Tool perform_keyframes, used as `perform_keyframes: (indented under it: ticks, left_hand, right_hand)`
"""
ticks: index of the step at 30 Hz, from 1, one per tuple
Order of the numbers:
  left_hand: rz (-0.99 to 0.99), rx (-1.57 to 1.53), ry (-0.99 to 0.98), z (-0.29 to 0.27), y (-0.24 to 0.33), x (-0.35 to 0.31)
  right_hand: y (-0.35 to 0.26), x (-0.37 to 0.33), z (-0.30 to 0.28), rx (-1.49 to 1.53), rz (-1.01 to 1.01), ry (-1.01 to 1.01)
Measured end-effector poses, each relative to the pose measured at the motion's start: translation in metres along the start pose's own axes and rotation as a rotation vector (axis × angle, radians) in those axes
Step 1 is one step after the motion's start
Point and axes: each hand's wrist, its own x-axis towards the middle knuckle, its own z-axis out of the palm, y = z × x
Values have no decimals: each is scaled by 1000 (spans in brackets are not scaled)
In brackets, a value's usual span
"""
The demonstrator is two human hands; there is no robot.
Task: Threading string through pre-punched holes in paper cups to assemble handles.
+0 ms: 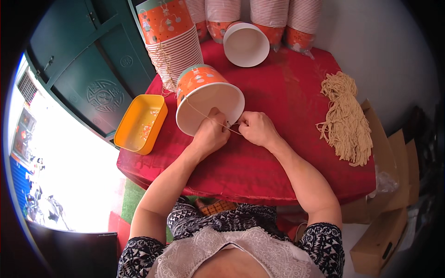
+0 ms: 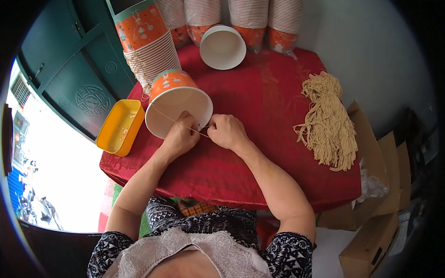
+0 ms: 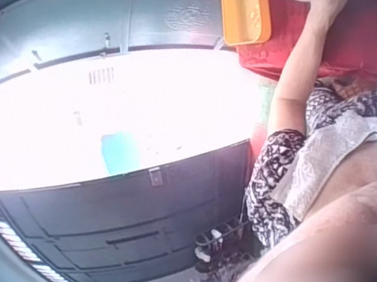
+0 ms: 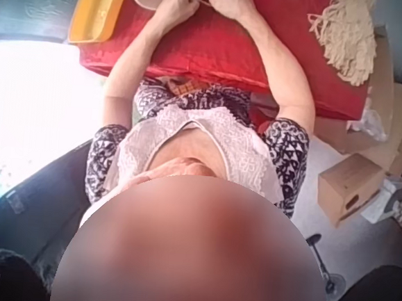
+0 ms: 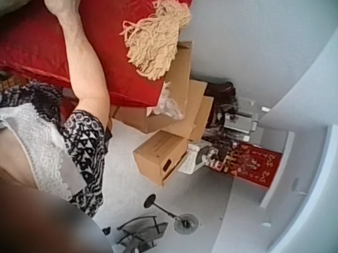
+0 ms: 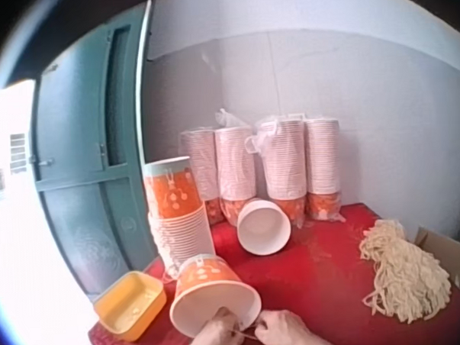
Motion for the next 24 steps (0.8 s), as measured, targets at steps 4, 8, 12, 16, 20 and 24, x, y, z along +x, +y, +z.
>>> perform_keyframes:
  ticks: [4, 8, 12, 16, 20, 24]
  left_hand:
    - [3, 14, -27, -4, 4, 0]
    - [-30, 17, -76, -9, 11, 1]
    - [-28, 50, -52, -6, 11, 0]
    - [47, 127, 19, 3, 9, -2]
    - [102, 237, 34, 7, 12, -3]
    - [82, 256, 40, 12, 11, -3]
  right_hand:
    - [-1, 0, -2, 35, -3, -52]
    - [1, 2, -3, 37, 2, -63]
    - [1, 3, 0, 20, -1, -37]
    - [4, 5, 3, 37, -7, -27]
    - [4, 5, 2, 70, 10, -18]
    - [4, 6, 1, 38, 24, -34]
